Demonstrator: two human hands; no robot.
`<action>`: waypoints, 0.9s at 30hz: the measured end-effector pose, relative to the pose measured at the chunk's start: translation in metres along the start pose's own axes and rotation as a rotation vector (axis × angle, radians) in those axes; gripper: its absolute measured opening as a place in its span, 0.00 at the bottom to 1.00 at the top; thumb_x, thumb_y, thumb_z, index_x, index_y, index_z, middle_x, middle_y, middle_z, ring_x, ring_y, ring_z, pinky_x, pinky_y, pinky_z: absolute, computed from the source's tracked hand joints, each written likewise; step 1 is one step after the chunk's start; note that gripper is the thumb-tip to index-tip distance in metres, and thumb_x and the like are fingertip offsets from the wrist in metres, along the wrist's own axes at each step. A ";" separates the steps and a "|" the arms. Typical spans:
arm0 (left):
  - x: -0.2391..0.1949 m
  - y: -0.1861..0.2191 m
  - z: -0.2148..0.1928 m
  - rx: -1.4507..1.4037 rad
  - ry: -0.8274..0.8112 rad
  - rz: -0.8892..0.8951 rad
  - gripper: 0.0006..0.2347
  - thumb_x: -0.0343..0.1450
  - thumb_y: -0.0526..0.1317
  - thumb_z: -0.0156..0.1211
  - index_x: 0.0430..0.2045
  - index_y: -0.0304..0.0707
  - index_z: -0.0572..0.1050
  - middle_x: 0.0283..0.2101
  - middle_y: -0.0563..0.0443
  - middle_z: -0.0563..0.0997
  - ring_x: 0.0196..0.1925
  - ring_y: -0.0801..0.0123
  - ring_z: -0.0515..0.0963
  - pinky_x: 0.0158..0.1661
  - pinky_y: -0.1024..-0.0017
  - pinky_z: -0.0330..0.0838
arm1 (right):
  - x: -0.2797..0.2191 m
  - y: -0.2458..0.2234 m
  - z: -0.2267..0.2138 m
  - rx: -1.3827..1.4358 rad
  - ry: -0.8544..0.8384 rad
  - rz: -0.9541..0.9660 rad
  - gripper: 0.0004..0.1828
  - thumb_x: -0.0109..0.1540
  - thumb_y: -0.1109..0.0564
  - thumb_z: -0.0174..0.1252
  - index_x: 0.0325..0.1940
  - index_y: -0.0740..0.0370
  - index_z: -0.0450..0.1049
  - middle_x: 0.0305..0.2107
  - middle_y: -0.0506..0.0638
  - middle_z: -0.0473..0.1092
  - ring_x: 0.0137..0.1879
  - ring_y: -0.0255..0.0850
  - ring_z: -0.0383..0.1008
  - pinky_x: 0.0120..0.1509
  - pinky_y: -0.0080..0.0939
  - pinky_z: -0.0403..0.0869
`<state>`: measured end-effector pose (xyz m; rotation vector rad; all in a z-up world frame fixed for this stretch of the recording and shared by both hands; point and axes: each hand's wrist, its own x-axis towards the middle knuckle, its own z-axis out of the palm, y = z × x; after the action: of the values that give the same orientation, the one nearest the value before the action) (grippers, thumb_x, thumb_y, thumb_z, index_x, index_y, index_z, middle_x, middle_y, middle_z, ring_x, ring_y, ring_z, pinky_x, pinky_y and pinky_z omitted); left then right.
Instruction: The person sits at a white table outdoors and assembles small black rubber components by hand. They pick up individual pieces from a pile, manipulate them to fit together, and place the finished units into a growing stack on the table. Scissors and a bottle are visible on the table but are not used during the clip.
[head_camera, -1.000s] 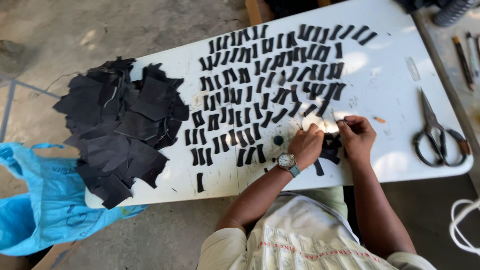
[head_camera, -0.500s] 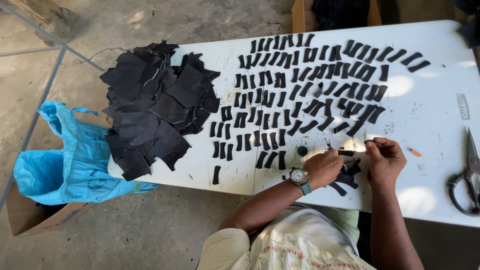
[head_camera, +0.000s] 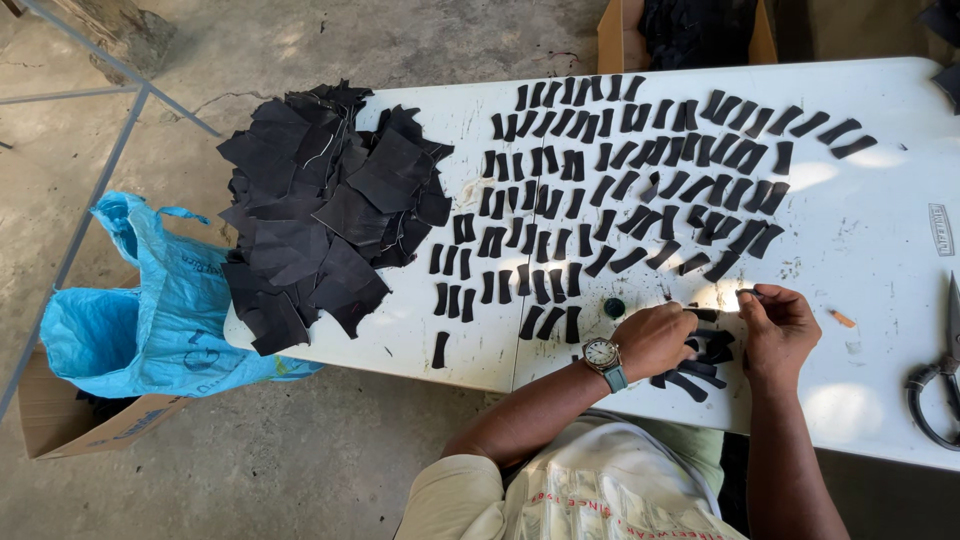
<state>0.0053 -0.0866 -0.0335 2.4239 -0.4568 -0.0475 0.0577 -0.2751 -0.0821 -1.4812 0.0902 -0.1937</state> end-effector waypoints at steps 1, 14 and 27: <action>-0.001 -0.001 0.001 -0.017 0.004 -0.011 0.12 0.64 0.40 0.69 0.35 0.33 0.75 0.38 0.40 0.81 0.40 0.52 0.83 0.40 0.58 0.77 | 0.000 0.000 0.000 -0.001 0.000 0.003 0.08 0.67 0.67 0.65 0.49 0.67 0.74 0.39 0.49 0.75 0.44 0.32 0.75 0.50 0.31 0.76; -0.008 0.001 -0.014 -0.263 0.111 -0.012 0.08 0.69 0.34 0.62 0.39 0.32 0.78 0.36 0.41 0.83 0.38 0.52 0.84 0.41 0.60 0.78 | 0.009 -0.023 -0.009 -0.029 -0.148 -0.116 0.09 0.70 0.68 0.64 0.54 0.70 0.75 0.44 0.51 0.76 0.50 0.33 0.76 0.59 0.32 0.77; -0.052 -0.060 -0.069 -0.788 0.342 -0.035 0.08 0.76 0.40 0.64 0.39 0.32 0.81 0.34 0.53 0.85 0.36 0.80 0.82 0.37 0.79 0.77 | -0.017 -0.048 0.044 -0.269 -0.429 -0.207 0.07 0.66 0.66 0.66 0.47 0.69 0.76 0.41 0.51 0.77 0.47 0.34 0.77 0.53 0.32 0.77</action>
<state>-0.0147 0.0157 -0.0210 1.6196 -0.1819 0.1452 0.0454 -0.2327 -0.0310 -1.7704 -0.3978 -0.0266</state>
